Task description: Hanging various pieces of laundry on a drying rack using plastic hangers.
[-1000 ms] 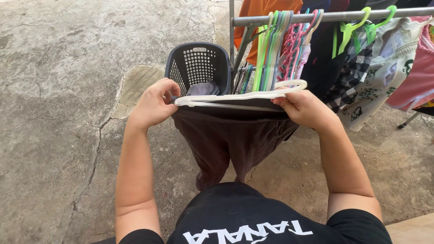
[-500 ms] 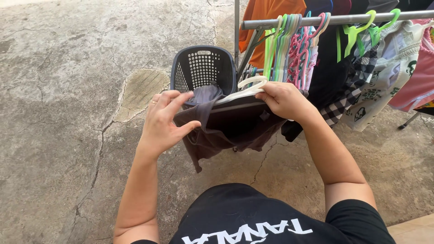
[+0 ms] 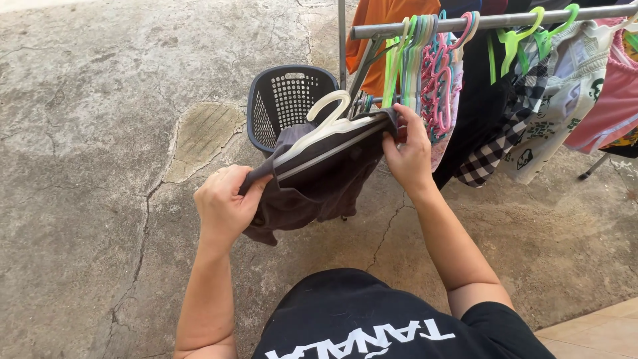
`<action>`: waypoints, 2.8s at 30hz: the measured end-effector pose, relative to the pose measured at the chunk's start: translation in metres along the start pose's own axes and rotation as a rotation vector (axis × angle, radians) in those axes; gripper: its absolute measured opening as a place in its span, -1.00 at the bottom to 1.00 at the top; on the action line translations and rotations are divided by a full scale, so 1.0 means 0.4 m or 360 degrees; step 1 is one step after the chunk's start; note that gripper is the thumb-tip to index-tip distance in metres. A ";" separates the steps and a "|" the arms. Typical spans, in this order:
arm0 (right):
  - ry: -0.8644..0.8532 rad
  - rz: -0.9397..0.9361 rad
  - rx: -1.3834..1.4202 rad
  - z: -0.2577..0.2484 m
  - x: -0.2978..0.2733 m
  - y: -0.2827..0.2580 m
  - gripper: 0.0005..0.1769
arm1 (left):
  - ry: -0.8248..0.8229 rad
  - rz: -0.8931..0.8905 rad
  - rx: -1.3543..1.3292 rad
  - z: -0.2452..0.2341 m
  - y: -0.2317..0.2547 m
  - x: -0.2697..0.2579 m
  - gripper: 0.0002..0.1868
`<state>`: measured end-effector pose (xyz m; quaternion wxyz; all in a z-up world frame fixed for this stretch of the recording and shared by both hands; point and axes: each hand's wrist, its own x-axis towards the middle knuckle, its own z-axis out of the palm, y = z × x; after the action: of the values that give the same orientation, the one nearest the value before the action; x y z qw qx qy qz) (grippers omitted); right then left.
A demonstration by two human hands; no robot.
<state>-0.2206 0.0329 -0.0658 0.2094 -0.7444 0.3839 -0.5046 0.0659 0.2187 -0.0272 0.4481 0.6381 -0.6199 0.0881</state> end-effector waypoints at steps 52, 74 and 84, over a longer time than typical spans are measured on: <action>-0.0581 -0.0637 0.0090 0.757 0.327 -0.363 -0.71 | 0.0720 -0.0680 -0.0747 -0.136 -0.802 -0.015 -0.37; -0.0250 -0.0168 -0.0042 1.356 0.983 0.011 -0.67 | 0.0446 0.0093 -0.0126 0.170 -1.444 0.910 -0.36; 0.0127 -0.0095 -0.0565 1.425 1.237 0.255 -0.70 | -0.0208 0.0665 -0.0406 0.624 -1.640 1.387 -0.54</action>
<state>0.3596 -0.4606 -0.0749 0.0443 -0.7602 0.4525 -0.4641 0.6459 -0.4581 -0.1054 0.4561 0.4388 -0.7720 0.0583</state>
